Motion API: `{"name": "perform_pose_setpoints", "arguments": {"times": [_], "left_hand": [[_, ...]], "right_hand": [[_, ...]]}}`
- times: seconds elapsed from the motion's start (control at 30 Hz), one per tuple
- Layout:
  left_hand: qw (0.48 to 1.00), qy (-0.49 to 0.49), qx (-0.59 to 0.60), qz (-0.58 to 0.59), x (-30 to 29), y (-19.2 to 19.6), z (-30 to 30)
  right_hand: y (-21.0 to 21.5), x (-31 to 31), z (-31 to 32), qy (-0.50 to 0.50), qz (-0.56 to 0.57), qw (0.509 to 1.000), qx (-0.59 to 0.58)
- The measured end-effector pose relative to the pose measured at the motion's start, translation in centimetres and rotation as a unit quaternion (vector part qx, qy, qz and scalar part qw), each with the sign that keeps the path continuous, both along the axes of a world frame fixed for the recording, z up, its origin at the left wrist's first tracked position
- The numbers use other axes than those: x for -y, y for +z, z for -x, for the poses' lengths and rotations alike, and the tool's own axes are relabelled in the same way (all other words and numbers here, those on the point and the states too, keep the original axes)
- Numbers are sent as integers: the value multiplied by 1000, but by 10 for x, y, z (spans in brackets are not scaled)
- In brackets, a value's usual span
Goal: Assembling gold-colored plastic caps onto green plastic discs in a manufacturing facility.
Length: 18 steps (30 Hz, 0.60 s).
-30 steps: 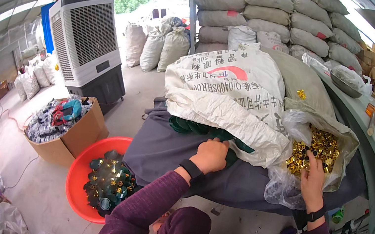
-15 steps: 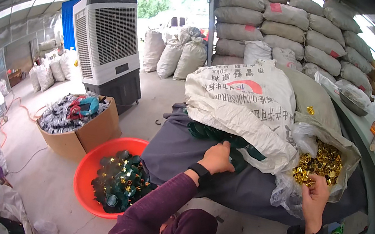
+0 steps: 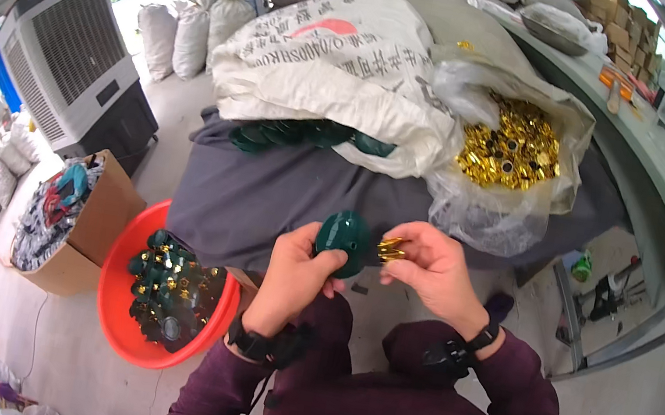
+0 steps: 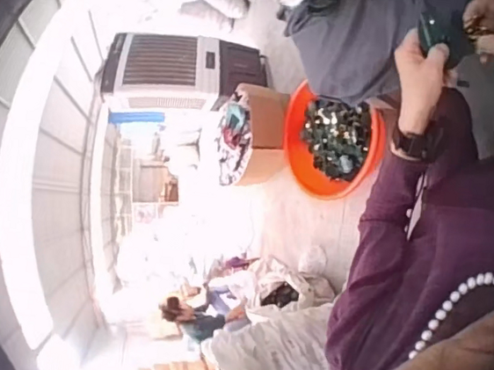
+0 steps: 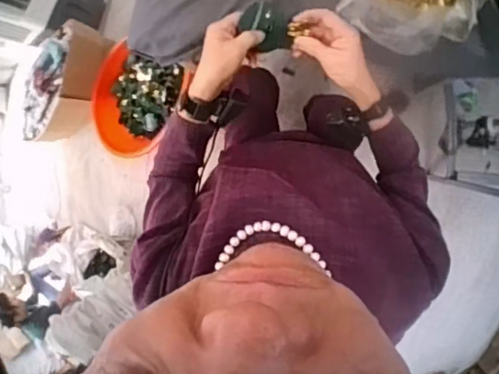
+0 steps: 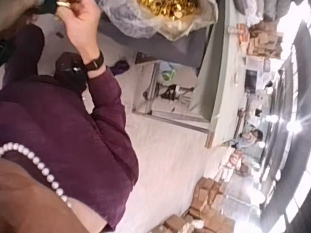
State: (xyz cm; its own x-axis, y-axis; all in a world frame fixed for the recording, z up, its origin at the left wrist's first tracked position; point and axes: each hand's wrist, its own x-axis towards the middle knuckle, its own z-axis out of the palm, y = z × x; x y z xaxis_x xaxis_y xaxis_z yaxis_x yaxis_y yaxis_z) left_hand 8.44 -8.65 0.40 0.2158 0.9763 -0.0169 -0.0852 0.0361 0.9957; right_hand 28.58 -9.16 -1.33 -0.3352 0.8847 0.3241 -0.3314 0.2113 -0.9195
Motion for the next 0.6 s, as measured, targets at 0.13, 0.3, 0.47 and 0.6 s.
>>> {"name": "perform_pose_setpoints", "arguments": {"times": [0.13, 0.3, 0.47, 0.6], "left_hand": [[1000, -13, 4, -23, 25, -6, -15], [999, -7, -7, -41, 37, -10, -17], [957, 39, -178, -226, 36, -33, -18], [871, 98, -244, -415, 43, -26, -24]], "right_hand": [[-13, 8, 8, 29, 28, 999, -23], [-17, 19, 12, -41, -52, 994, 88], [-14, 17, 15, -172, -293, 890, 305], [-12, 23, 23, -136, -154, 949, 238]]}}
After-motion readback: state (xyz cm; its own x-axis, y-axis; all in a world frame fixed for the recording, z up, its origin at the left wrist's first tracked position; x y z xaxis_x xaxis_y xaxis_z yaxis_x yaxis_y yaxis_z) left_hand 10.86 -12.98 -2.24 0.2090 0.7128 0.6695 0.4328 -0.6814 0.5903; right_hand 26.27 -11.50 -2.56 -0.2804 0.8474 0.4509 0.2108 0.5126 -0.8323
